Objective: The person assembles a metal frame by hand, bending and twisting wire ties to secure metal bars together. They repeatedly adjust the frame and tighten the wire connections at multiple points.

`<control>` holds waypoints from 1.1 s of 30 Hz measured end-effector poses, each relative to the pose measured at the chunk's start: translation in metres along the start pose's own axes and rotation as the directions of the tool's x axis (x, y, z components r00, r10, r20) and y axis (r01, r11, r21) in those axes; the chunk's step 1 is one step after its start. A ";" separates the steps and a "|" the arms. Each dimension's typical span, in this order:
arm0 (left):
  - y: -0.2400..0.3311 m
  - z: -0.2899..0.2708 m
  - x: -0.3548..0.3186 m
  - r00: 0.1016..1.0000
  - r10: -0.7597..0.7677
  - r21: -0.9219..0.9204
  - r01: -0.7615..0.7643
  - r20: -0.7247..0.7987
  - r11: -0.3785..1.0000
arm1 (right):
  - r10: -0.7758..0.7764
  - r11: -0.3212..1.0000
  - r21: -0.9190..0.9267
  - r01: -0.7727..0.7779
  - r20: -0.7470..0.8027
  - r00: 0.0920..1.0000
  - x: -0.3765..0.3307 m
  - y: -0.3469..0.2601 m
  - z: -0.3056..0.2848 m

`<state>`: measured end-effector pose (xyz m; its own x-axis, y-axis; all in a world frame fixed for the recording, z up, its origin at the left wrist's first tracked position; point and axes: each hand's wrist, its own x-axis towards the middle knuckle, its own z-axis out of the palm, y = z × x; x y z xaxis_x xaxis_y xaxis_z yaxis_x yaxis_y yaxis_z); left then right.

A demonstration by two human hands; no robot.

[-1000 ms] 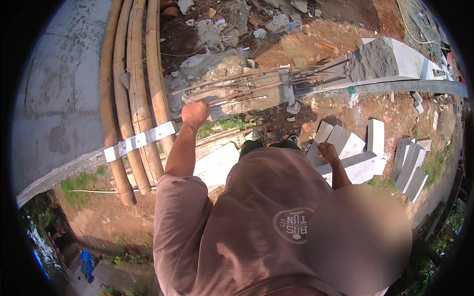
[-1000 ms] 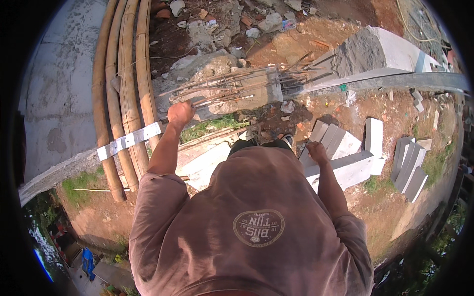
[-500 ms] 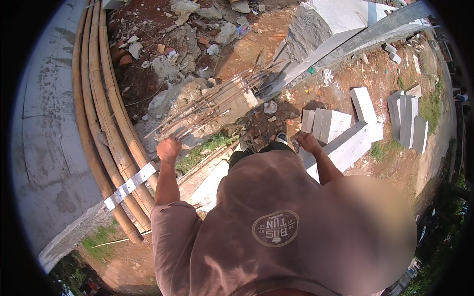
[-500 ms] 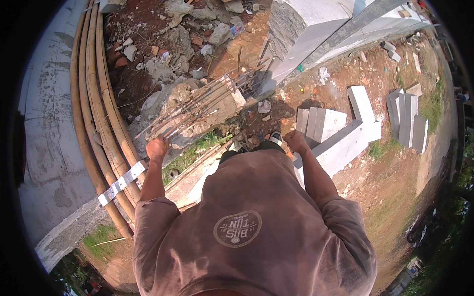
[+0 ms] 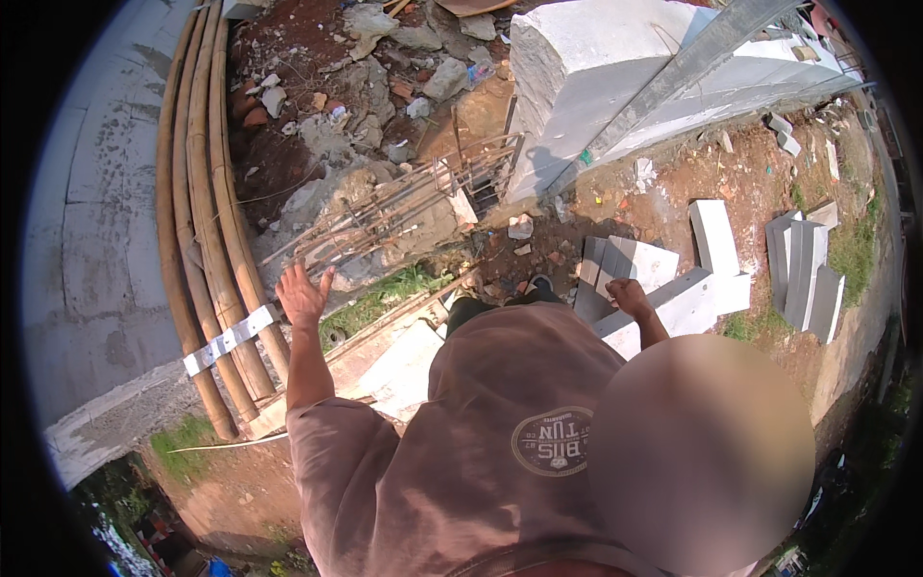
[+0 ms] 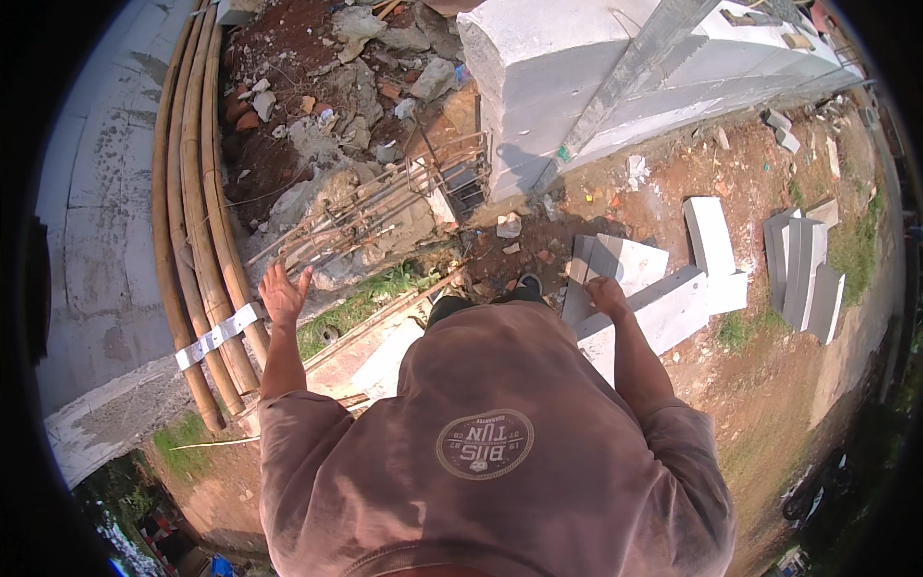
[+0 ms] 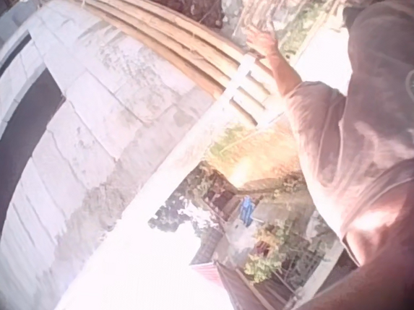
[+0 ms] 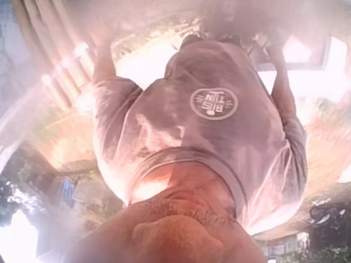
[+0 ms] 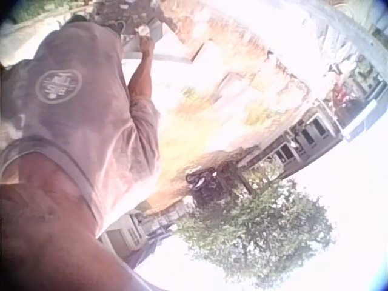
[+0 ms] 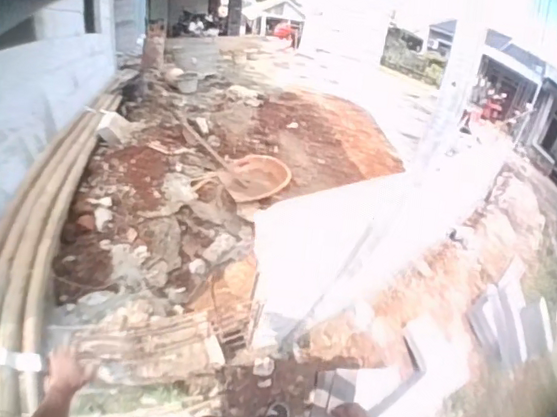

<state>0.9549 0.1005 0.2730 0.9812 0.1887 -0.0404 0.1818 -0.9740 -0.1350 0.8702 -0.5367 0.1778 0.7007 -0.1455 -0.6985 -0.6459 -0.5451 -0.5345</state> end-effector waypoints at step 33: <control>0.279 0.014 0.115 0.798 0.530 -0.261 -0.467 0.289 0.845 | 0.390 0.844 0.441 -0.305 -0.115 0.914 -0.118 0.069 0.075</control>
<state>1.1179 -0.1476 0.2169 0.8602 -0.3292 -0.3895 -0.2874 -0.9438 0.1630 0.7205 -0.4948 0.1875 0.4234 -0.4401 -0.7919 -0.8924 -0.0520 -0.4482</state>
